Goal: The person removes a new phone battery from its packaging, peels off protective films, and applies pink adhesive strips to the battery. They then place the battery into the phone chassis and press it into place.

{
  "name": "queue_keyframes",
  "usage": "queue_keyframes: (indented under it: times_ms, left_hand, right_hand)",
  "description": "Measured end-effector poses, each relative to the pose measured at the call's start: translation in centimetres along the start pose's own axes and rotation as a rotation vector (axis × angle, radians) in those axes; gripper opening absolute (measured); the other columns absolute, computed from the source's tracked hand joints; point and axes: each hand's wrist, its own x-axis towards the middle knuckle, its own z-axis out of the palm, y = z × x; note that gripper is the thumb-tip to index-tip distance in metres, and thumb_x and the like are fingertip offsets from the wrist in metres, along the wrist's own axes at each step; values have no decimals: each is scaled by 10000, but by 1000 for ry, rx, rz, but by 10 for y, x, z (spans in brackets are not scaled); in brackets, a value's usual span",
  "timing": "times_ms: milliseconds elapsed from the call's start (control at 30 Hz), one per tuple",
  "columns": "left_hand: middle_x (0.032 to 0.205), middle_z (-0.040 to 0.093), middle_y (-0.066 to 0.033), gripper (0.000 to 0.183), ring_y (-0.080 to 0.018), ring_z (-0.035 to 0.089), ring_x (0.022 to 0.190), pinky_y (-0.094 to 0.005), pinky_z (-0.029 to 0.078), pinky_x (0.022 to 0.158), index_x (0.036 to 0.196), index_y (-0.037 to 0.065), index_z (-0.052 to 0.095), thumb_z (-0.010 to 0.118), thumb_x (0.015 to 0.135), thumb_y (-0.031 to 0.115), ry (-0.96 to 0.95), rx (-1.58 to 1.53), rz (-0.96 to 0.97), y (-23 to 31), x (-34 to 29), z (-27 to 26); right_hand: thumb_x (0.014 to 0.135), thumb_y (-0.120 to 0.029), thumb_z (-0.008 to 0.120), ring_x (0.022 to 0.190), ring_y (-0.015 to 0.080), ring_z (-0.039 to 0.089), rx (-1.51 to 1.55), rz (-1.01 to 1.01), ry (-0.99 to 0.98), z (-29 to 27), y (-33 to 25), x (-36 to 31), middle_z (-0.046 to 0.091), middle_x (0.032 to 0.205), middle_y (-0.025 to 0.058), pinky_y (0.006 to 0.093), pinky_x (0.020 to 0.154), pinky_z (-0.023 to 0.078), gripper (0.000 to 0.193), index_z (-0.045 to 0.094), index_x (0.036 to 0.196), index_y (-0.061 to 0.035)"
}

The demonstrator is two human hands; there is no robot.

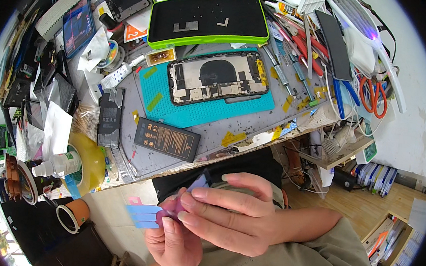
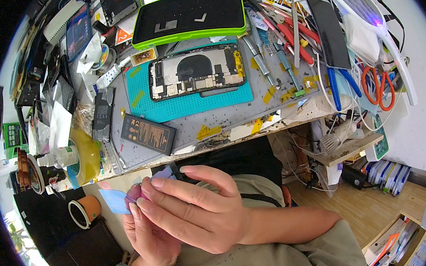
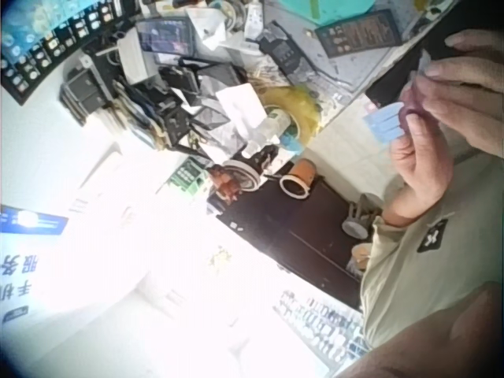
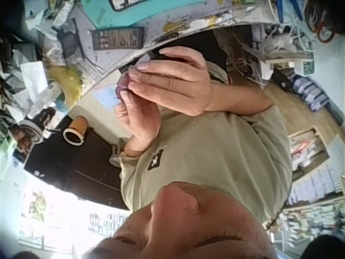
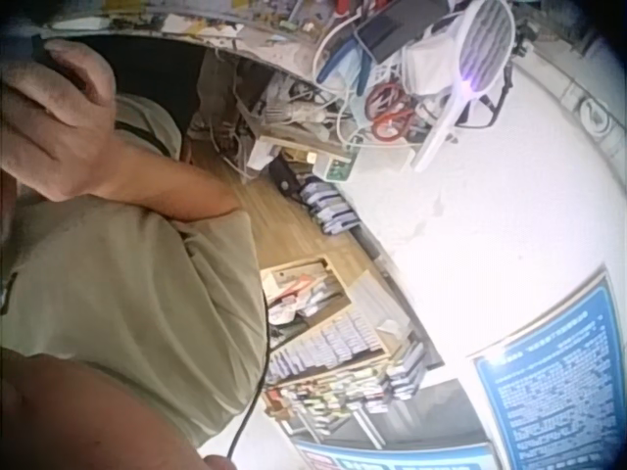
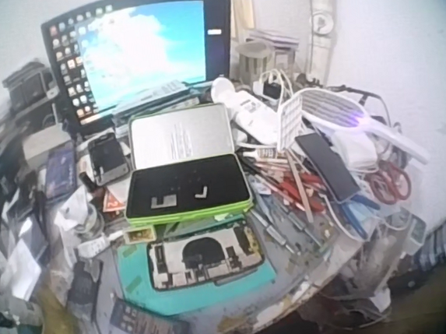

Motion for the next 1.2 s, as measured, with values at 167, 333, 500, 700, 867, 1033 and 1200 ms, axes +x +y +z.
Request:
queue_keyframes:
  times_ms: [167,333,500,700,867,1033,1200]
  left_hand:
    - [1359,613,-200,323,-304,575,1286,-474,435,1112,1355,19,553,454,1084,164,10,-87,-40,-5,10,-3]
    - [1282,681,-135,347,-252,662,1180,-449,518,1044,1376,72,542,435,1095,245,-25,-312,-157,-2,19,1]
    - [1274,686,-145,315,-269,690,1143,-473,548,1015,1339,90,555,428,1096,244,18,-385,-208,-3,22,-3]
    - [1301,673,-143,325,-272,683,1159,-470,555,1011,1347,92,545,416,1099,258,26,-417,-235,0,24,-5]
    - [1321,666,-120,345,-257,680,1166,-484,554,1012,1391,109,506,406,1102,270,97,-493,-273,5,23,-4]
    - [1371,639,-76,358,-242,667,1188,-486,542,1027,1411,129,495,421,1099,288,83,-588,-262,8,24,-12]
    - [1412,611,-69,386,-191,627,1235,-424,550,1004,1435,90,518,438,1094,252,30,-449,-202,11,28,-16]
  right_hand:
    - [843,-58,760,1017,161,698,96,58,-32,2,14,4,769,1095,43,372,928,462,324,723,1164,-44]
    - [884,107,650,1059,222,684,638,441,-63,-6,19,1,724,1174,170,340,883,515,351,663,1231,58]
    - [952,135,555,1109,276,684,883,641,-98,-8,19,0,688,1183,234,333,948,544,342,619,1283,76]
    - [973,126,535,1209,324,641,1103,831,-13,-7,15,-4,676,1218,237,393,1027,536,349,578,1316,76]
    - [970,113,553,1178,307,659,1101,782,85,-3,20,-8,671,1231,235,416,1002,559,327,588,1293,69]
    - [958,96,579,1138,303,681,1059,886,190,-8,22,-1,680,1207,228,418,933,600,312,603,1264,39]
    - [963,55,615,1096,242,691,1041,796,365,-25,42,-8,700,1169,173,343,869,605,274,632,1236,39]
